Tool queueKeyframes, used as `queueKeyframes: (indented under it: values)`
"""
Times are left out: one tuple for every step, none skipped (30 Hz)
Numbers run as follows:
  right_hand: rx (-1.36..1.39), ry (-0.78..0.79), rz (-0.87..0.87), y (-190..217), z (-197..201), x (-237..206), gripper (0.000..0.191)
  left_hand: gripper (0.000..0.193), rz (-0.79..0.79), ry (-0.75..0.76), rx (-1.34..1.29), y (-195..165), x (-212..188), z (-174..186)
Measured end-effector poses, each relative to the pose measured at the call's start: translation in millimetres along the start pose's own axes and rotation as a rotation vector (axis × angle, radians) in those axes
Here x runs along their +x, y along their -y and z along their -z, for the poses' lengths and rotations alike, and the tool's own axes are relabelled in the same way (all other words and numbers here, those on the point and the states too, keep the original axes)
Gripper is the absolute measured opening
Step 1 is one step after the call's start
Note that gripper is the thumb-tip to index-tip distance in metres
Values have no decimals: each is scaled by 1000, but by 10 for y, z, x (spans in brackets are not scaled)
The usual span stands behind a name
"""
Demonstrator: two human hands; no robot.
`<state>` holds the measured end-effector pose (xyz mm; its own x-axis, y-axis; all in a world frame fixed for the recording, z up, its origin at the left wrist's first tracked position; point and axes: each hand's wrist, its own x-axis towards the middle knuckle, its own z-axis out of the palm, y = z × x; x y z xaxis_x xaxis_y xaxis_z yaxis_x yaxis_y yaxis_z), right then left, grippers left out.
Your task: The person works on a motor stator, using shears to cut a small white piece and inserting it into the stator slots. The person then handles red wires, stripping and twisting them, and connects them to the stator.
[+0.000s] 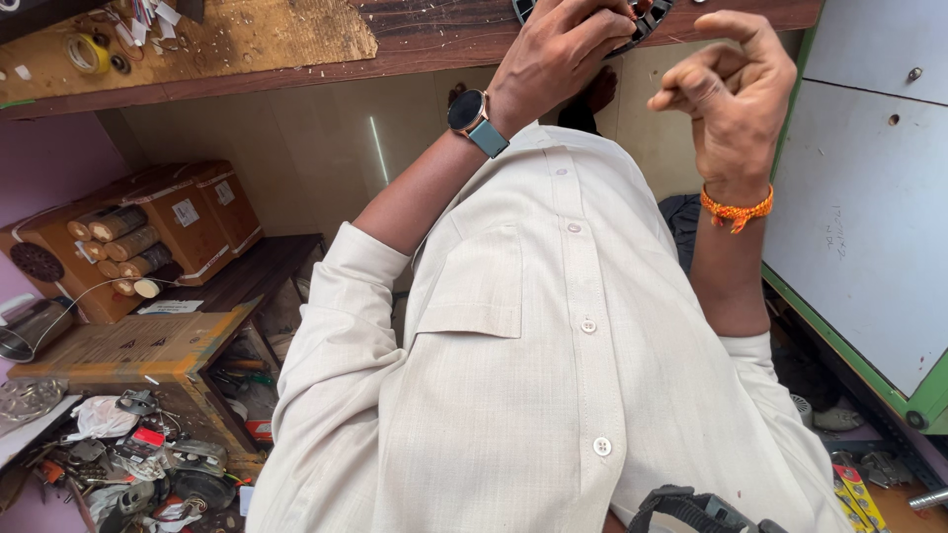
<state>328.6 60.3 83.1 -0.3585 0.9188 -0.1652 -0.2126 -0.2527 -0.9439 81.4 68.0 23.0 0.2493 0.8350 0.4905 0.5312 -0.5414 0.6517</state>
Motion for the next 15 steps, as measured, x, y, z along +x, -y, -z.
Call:
queueKeyframes:
  values:
    - [89, 3, -12, -33, 23, 24, 35, 15, -9, 7, -2, 10, 8, 6]
    - [164, -2, -21, -62, 39, 49, 33, 15, -17, 14, -2, 18, 16, 14]
    - [230, -20, -43, -86, 49, 68, 32, 16, -25, 16, 8, 21, 22, 20]
    - [296, -39, -64, -106, 55, 89, 30, 17, -31, 18, 20, 22, 30, 23]
    - [353, -74, -100, -118, 60, 107, 30, 19, -36, 19, 32, 20, 34, 23]
    - [417, -84, -125, -130, 60, 129, 28, 21, -38, 31, 59, 16, 37, 19]
    - [482, -96, -149, -140, 59, 151, 27, 23, -39, 41, 85, 10, 39, 10]
    - [554, -85, -163, -150, 56, 176, 24, 26, -41, 51, 109, 4, 38, -4]
    - [616, -100, -187, -155, 55, 202, 23, 27, -30, 69, 115, -1, 35, -20]
    - [677, -117, -211, -157, 51, 226, 21, 28, -20, 86, 120, -2, 31, -39]
    - [729, -159, -243, -151, 47, 253, 19, 29, -10, 102, 125, -1, 27, -60]
    - [704, -153, -244, -131, 40, 265, 18, 34, -9, 93, 119, 0, 22, -84]
    - [679, -146, -244, -95, 29, 280, 17, 39, -6, 84, 113, 5, 19, -109]
    - [576, -90, -214, -31, 23, 279, 18, 44, -1, 74, 105, 7, 8, -132]
    - [353, -54, -155, 66, 22, 253, 18, 45, 5, 74, 107, 9, -6, -152]
